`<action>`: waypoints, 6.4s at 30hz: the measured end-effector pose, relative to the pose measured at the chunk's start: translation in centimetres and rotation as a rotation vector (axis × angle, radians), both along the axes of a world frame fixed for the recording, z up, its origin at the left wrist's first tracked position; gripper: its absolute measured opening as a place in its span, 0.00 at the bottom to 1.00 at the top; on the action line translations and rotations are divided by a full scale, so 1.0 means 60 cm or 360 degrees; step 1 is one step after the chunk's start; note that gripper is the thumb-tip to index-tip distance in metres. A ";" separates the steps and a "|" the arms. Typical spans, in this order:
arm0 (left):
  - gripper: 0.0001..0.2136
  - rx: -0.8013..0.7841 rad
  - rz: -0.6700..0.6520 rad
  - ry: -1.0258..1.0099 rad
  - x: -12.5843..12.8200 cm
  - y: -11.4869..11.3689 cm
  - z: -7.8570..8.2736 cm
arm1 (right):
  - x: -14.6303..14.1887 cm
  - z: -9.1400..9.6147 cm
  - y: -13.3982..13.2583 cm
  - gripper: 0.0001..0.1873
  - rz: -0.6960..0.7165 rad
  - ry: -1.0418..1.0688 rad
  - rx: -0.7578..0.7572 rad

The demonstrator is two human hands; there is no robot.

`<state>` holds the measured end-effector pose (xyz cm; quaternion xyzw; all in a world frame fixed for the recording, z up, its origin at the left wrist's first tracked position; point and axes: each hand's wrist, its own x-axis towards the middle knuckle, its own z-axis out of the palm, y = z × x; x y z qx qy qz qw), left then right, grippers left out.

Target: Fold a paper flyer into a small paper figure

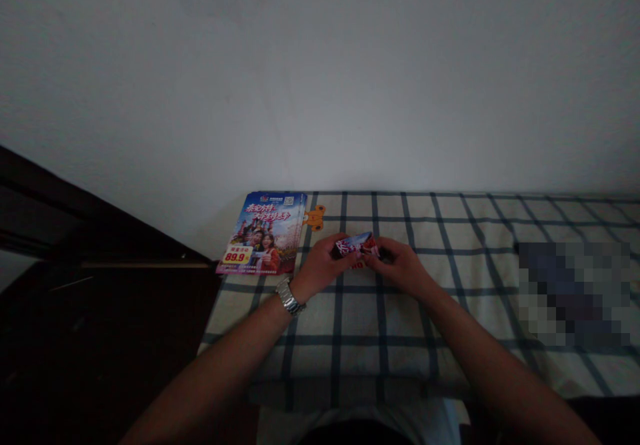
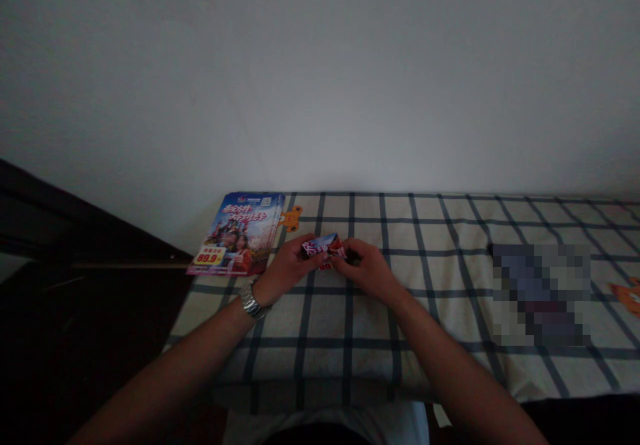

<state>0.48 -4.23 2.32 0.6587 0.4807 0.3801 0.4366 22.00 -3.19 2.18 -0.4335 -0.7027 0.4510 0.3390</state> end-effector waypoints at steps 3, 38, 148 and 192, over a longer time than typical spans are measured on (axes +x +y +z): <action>0.15 0.0037 0.0101 0.0017 -0.001 0.000 0.004 | 0.000 0.000 0.001 0.14 -0.0002 0.0057 -0.0019; 0.14 0.0135 0.0174 0.0088 -0.007 0.001 0.007 | 0.015 0.011 0.010 0.21 -0.0074 -0.0112 0.0128; 0.10 0.0605 -0.0167 0.0792 -0.021 0.007 -0.001 | 0.022 -0.005 0.017 0.13 0.0243 -0.0413 0.0664; 0.09 0.0581 -0.0225 0.1000 -0.040 0.010 0.007 | 0.016 -0.007 0.015 0.09 0.0204 -0.0605 0.0679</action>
